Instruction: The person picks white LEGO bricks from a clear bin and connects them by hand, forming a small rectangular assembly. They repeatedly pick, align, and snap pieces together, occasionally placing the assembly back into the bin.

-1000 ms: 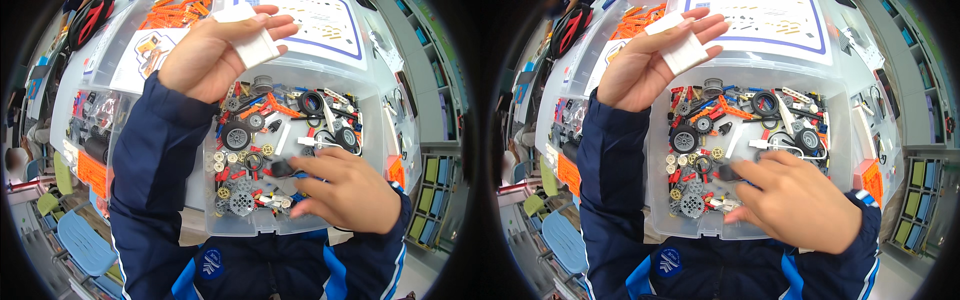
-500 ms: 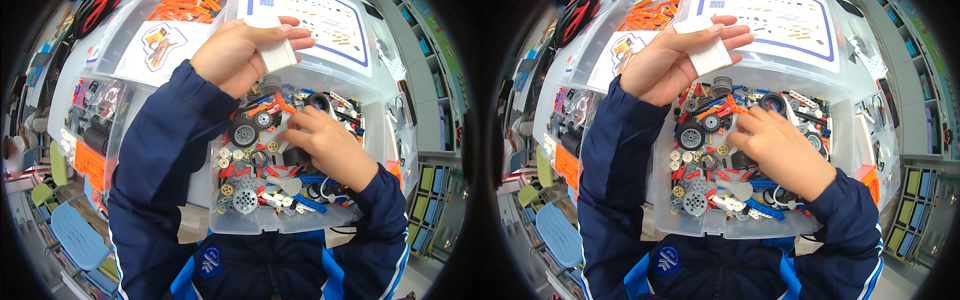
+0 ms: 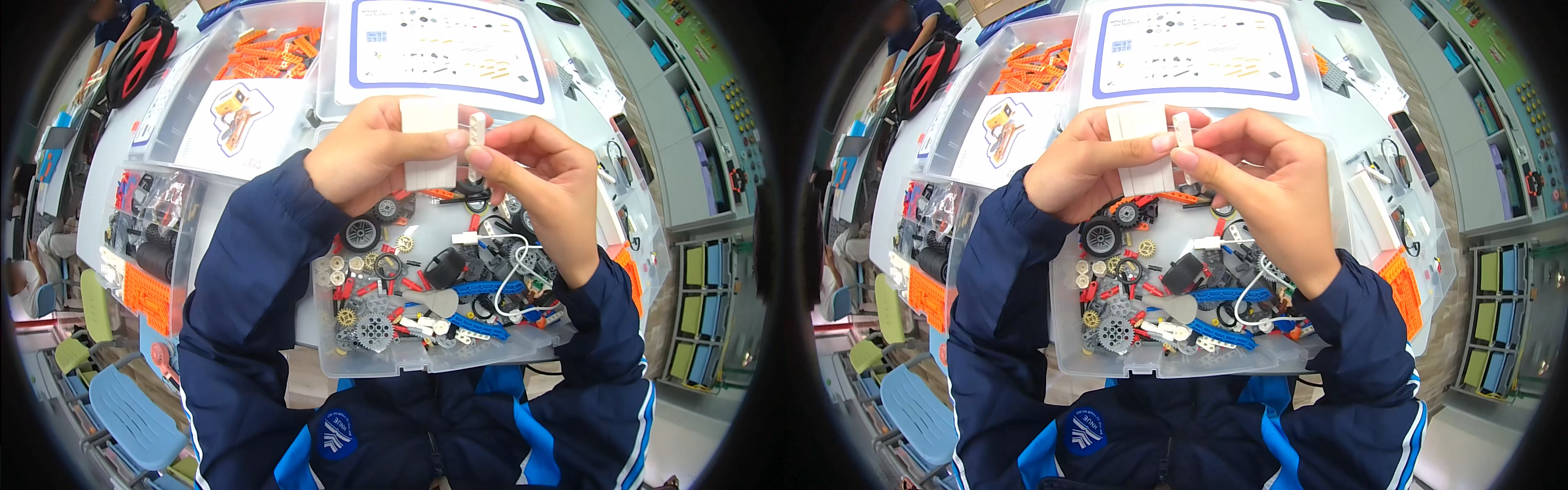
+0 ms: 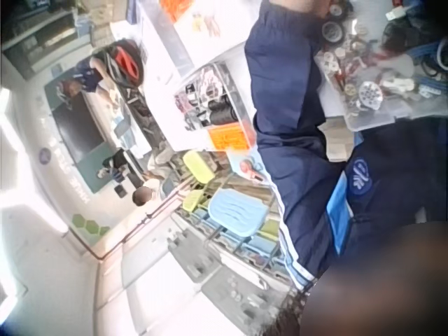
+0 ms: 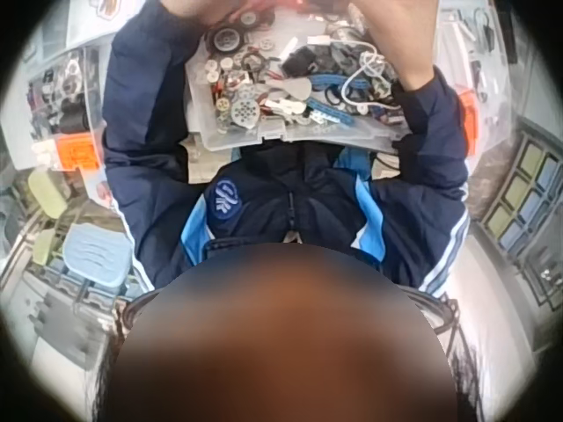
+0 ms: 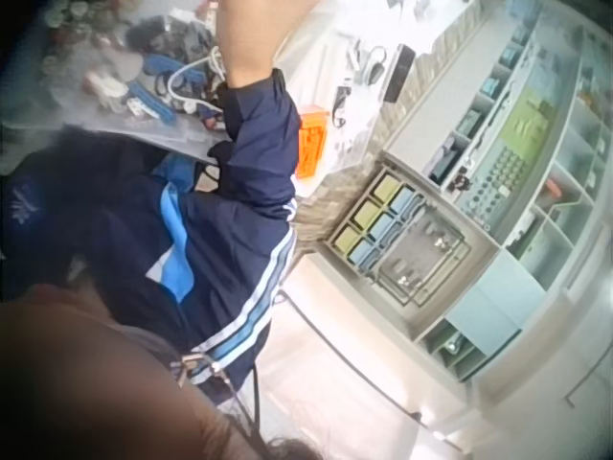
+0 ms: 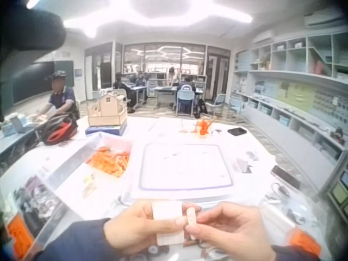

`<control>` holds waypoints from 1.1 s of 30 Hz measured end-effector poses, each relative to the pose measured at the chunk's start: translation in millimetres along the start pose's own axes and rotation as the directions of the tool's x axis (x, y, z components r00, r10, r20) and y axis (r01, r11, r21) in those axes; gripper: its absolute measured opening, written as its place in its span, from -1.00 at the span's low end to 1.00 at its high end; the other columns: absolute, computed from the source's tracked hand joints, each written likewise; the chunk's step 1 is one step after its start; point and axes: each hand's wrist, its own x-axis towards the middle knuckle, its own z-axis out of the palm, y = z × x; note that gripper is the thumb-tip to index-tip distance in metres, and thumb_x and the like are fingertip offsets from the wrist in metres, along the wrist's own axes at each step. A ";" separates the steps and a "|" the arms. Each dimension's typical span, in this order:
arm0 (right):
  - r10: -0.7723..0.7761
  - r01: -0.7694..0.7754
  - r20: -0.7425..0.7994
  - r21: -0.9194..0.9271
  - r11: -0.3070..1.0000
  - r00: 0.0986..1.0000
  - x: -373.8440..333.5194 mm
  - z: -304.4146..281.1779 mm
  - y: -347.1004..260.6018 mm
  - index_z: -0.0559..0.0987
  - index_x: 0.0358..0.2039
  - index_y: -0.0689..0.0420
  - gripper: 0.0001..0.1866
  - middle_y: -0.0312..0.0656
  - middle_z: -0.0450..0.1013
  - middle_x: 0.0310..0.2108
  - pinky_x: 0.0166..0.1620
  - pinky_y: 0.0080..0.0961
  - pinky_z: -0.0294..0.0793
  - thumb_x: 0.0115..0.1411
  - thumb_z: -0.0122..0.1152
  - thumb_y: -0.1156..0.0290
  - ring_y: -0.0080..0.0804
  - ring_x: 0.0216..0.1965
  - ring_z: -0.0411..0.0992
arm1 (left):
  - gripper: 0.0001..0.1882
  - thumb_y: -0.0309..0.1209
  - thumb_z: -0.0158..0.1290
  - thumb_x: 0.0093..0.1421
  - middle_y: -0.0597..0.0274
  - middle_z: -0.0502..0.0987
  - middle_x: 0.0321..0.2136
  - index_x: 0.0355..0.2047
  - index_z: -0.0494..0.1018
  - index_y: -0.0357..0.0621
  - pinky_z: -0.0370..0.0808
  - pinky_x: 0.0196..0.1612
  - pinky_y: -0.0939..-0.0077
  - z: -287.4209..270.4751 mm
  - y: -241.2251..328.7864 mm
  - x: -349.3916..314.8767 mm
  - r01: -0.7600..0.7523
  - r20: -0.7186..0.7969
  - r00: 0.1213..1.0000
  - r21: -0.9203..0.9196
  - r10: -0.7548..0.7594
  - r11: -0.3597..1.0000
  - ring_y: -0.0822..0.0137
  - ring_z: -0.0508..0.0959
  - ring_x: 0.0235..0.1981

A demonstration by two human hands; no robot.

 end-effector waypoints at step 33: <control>-0.135 0.676 0.750 -0.484 0.556 0.648 -9.9 48.6 4.1 0.59 -0.16 0.19 -0.67 -0.15 0.45 -0.25 -0.11 -0.28 0.48 0.00 0.31 0.48 -0.17 -0.13 0.45 | -0.46 -0.48 -0.07 0.40 -0.28 0.26 0.28 0.30 0.09 -0.48 0.33 0.38 0.06 -47.5 4.7 16.6 -0.339 -0.187 0.933 -0.178 0.306 0.924 -0.07 0.30 0.33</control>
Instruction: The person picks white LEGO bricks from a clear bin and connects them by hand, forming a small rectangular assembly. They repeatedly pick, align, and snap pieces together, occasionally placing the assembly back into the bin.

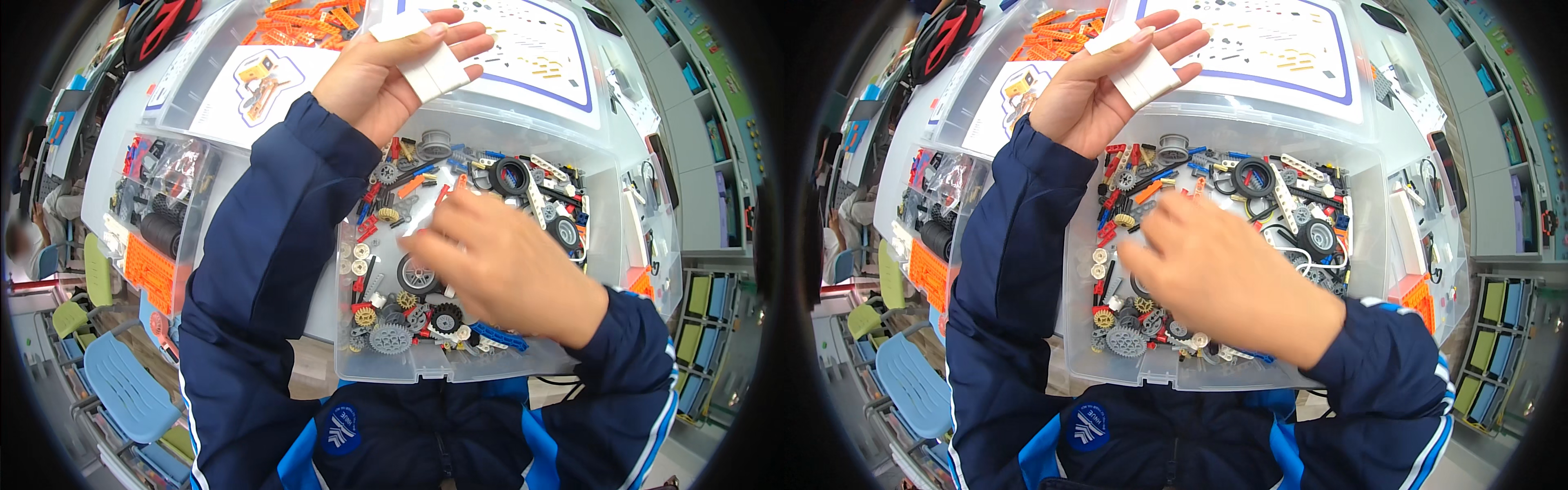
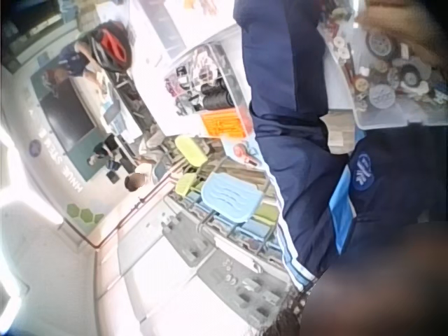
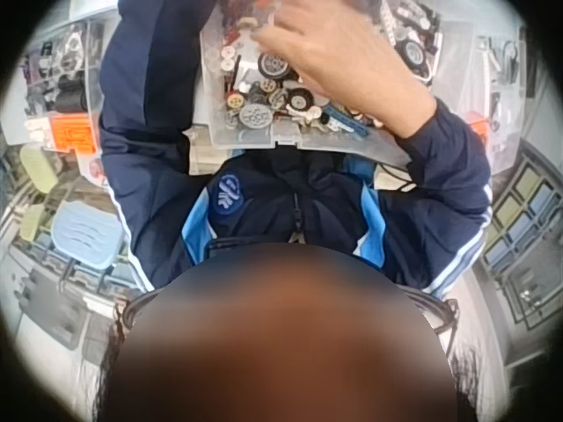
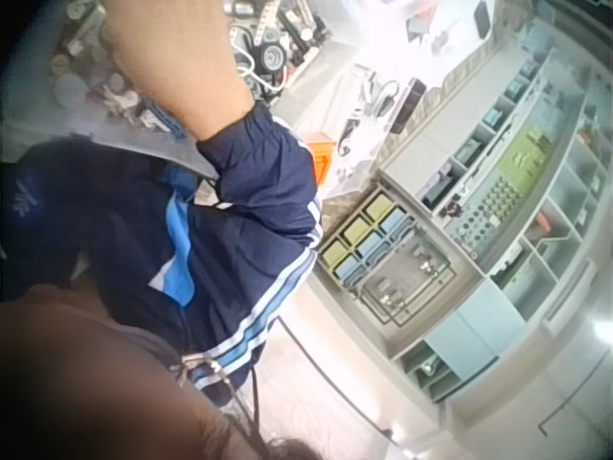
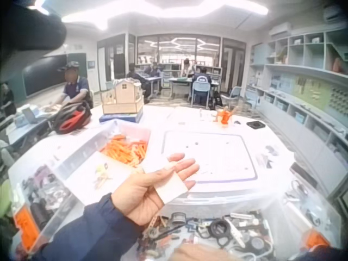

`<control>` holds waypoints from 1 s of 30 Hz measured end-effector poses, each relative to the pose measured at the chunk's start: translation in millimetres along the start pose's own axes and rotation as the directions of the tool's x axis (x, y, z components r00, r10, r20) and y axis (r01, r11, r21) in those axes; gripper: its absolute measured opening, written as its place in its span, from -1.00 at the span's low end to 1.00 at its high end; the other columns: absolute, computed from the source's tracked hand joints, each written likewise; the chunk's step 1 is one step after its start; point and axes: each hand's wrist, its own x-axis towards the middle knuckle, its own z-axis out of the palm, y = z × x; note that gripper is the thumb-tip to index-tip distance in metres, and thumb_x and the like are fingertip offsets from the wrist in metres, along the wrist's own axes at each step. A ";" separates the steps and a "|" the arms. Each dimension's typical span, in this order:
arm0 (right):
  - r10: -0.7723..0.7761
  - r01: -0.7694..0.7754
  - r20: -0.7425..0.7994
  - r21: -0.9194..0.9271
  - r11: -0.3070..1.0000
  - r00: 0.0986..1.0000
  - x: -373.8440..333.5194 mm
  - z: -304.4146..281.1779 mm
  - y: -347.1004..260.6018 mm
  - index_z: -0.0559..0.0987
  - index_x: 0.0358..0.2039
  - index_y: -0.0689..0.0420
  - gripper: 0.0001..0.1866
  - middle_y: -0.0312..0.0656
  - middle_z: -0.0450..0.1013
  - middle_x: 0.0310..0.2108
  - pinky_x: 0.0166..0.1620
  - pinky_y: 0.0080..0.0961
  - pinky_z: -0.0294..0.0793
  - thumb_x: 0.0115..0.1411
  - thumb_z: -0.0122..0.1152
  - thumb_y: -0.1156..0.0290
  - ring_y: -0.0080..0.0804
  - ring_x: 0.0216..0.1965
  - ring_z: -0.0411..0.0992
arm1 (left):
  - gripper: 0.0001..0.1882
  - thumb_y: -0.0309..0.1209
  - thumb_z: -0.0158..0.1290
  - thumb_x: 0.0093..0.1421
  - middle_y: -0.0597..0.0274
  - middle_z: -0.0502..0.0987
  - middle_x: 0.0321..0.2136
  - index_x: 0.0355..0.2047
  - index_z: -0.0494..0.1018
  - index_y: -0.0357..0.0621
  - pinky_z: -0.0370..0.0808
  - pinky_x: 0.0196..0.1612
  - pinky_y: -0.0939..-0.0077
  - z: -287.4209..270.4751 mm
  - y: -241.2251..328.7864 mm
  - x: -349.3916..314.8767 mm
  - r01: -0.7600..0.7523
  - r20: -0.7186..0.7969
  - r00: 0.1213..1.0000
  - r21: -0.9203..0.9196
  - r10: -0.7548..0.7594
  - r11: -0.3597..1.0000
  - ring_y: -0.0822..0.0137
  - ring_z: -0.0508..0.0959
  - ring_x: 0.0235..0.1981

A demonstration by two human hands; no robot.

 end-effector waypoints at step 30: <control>0.648 -0.176 -0.283 0.817 0.549 0.707 -3.0 -32.0 49.8 0.64 -0.23 0.30 -0.77 -0.16 0.63 -0.35 -0.37 -0.68 0.49 0.13 0.44 0.47 -0.60 -0.36 0.56 | -0.55 -0.44 0.15 0.29 0.04 0.58 0.02 0.16 0.41 -0.34 0.54 0.13 0.35 16.4 -4.6 -11.1 0.219 0.118 0.963 0.181 -0.242 0.959 0.28 0.60 0.03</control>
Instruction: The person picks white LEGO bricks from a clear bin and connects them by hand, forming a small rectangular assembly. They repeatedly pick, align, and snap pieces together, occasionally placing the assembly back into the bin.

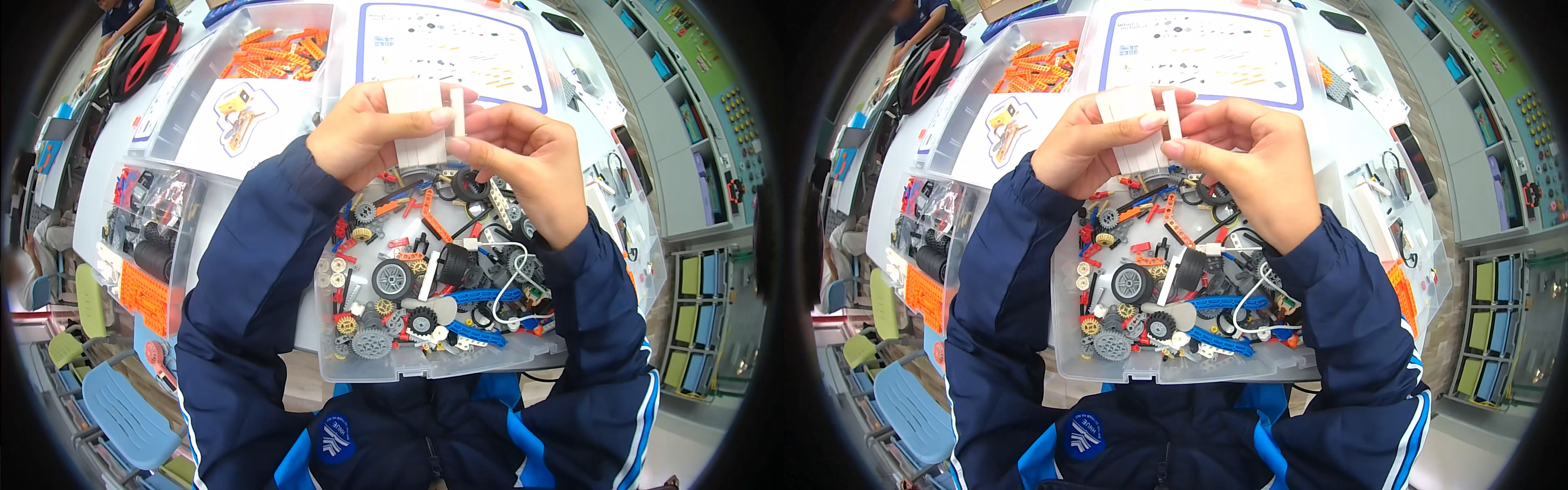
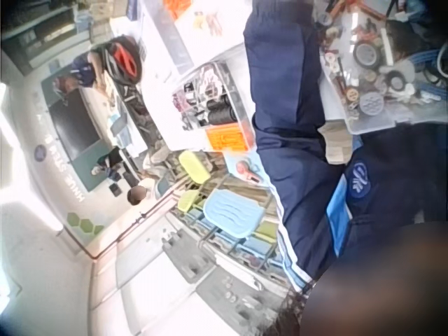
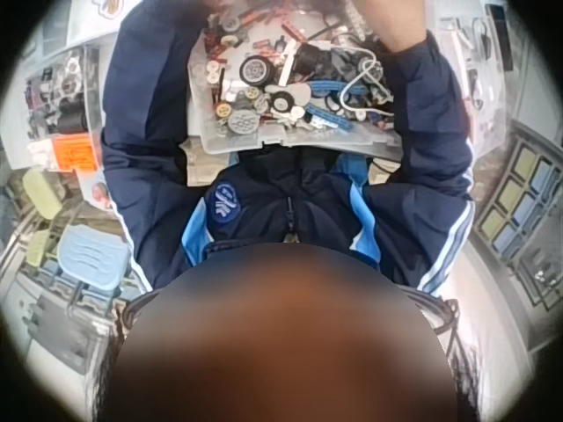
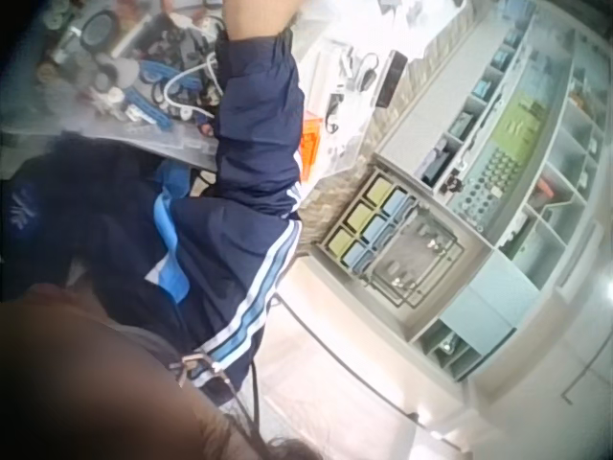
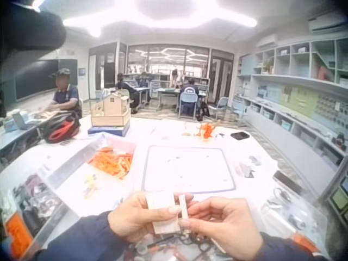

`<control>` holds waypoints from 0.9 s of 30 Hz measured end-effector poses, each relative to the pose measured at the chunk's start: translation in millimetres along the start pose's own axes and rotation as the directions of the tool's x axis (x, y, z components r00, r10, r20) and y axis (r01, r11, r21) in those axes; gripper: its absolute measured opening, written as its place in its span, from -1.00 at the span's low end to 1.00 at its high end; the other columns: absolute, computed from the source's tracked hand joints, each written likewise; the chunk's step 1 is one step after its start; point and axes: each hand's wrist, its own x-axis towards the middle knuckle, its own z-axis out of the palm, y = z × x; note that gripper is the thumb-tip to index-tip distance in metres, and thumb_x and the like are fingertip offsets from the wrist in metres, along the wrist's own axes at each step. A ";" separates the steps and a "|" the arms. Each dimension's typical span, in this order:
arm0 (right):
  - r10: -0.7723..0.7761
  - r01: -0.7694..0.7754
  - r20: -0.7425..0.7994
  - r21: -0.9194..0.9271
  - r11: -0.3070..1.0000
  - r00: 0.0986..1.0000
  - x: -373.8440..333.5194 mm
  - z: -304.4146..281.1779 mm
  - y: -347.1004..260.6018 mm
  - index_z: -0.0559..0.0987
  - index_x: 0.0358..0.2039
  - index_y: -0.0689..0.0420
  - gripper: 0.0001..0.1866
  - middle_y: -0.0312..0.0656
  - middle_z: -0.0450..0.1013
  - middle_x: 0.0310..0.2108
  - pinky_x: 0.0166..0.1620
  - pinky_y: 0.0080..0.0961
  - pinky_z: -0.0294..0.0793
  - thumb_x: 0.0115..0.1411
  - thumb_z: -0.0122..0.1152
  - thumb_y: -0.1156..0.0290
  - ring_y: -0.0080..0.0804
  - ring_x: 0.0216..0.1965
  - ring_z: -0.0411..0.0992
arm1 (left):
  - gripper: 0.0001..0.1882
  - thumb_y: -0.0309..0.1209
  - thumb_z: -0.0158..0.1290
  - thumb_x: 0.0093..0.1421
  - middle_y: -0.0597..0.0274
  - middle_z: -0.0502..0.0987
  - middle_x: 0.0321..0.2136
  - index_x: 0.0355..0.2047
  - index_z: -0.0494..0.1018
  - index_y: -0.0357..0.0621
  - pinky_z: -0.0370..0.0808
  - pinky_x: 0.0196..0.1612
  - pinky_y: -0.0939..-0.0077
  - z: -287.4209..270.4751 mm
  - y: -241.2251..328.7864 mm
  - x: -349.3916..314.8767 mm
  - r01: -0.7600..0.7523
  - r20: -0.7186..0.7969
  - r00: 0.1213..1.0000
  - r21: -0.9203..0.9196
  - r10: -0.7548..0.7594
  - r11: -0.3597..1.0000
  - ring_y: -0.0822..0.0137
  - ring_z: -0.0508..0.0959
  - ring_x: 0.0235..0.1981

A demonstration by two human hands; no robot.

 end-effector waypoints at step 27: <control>0.266 0.038 0.200 -0.859 0.510 0.943 -25.2 -53.4 11.9 0.64 -0.11 0.28 -0.70 0.03 0.60 -0.31 -0.19 -0.42 0.49 0.19 0.04 0.71 -0.20 -0.29 0.55 | -0.53 -0.45 0.07 0.34 -0.19 0.52 0.07 0.19 0.32 -0.44 0.56 0.12 0.39 -5.8 -6.7 4.7 -0.040 -0.171 0.983 0.122 0.061 0.992 0.10 0.58 0.11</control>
